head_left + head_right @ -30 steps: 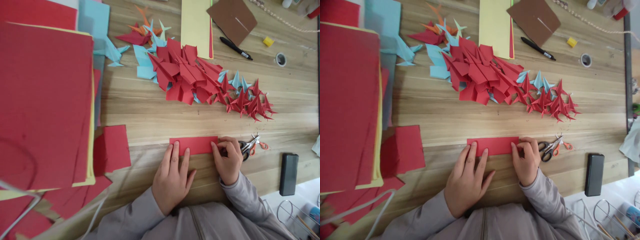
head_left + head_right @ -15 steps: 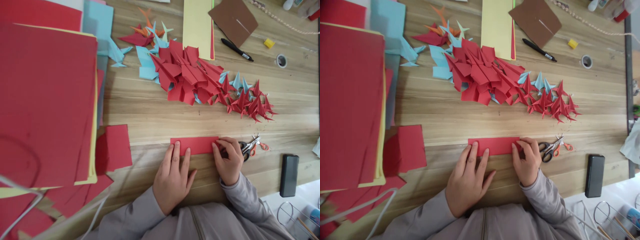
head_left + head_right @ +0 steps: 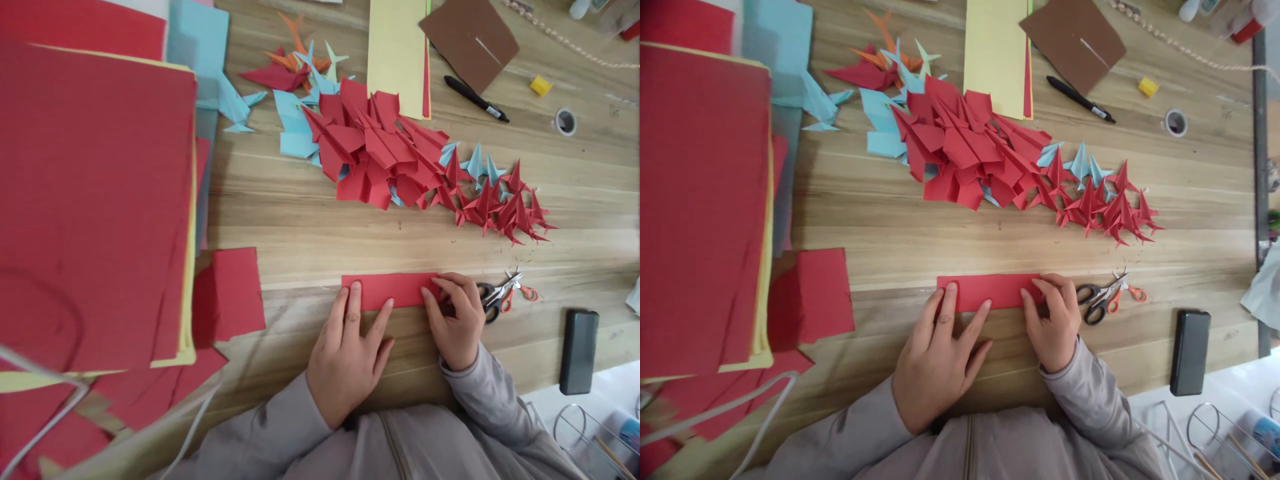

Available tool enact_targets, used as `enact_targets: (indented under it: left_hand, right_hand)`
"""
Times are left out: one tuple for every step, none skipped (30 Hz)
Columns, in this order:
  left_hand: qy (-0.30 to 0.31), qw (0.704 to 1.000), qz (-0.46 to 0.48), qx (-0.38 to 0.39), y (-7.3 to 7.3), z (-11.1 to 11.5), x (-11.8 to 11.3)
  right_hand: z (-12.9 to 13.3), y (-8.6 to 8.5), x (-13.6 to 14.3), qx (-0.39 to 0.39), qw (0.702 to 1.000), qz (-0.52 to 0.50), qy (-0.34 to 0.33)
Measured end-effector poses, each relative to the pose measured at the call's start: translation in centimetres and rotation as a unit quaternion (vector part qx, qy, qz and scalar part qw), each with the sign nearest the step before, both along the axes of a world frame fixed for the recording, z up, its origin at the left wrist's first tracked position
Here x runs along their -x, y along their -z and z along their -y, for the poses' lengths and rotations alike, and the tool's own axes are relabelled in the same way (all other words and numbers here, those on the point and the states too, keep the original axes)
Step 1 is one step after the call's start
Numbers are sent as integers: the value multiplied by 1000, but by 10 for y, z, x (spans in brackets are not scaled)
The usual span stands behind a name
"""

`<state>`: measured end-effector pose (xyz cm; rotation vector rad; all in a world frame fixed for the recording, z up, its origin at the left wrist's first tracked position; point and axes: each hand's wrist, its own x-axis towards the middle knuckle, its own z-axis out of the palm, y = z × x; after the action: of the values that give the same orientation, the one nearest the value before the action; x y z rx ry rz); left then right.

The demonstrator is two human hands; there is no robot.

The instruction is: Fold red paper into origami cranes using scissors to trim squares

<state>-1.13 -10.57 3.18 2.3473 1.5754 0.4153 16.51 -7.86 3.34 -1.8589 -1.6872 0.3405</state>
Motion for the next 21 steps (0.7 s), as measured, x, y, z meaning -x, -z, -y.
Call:
enact_targets:
  left_hand:
    - [0, 1000, 0, 1, 0, 0, 0]
    - [0, 1000, -2, 2, 0, 0, 0]
    - [1, 1000, -3, 2, 0, 0, -1]
    - [1, 1000, -4, 2, 1, 1, -1]
    - [1, 1000, -5, 1, 1, 1, -1]
    - [1, 1000, -5, 1, 1, 1, -1]
    - [1, 1000, -6, 0, 2, 1, -1]
    - [0, 1000, -6, 0, 2, 1, -1]
    - [-1, 1000, -6, 1, 2, 1, -1]
    - [-1, 1000, -7, 2, 2, 1, -1]
    - [-1, 1000, -7, 3, 2, 1, -1]
    - [-1, 1000, -7, 3, 2, 1, -1]
    - [-1, 1000, -7, 3, 2, 1, -2]
    - [-1, 1000, -7, 3, 2, 1, -2]
    - [-2, 1000, -7, 4, 2, 1, -2]
    - [-3, 1000, -5, 3, 2, 1, -2]
    - [-4, 1000, -4, 3, 2, 1, -2]
    - [-4, 1000, -3, 3, 2, 1, -2]
    - [-4, 1000, -2, 2, 2, 1, -2]
    - [-3, 1000, -2, 1, 2, 1, -2]
    - [-2, 1000, -3, 0, 3, 1, -2]
  right_hand:
    - [0, 0, 0, -2, 1000, -1, 1]
    - [0, 0, 0, -3, 1000, -2, 2]
    - [0, 0, 0, -5, 1000, -2, 4]
    - [0, 1, 0, -6, 1000, -3, 6]
    - [0, 1, 1, -7, 1000, -2, 7]
    - [0, 1, 1, -7, 1000, -1, 9]
    - [0, 1, 1, -7, 1000, 0, 11]
    - [0, 2, 1, -7, 1000, 1, 14]
    - [0, 2, 2, -7, 1000, 1, 17]
    - [0, 2, 2, -7, 1000, 1, 19]
    - [0, 3, 2, -8, 1000, 0, 21]
    - [0, 3, 2, -9, 1000, -1, 22]
    - [0, 3, 2, -9, 1000, -2, 23]
    - [0, 3, 2, -10, 1000, -2, 23]
    - [0, 3, 2, -11, 1000, -1, 23]
    - [0, 4, 2, -10, 1000, 0, 23]
    - [-1, 4, 2, -11, 1000, 1, 24]
    - [-1, 4, 1, -12, 1000, 2, 25]
    - [-1, 3, 1, -13, 1000, 1, 24]
    - [-1, 3, 1, -13, 1000, -2, 23]
    - [0, 2, 0, -13, 1000, -6, 21]
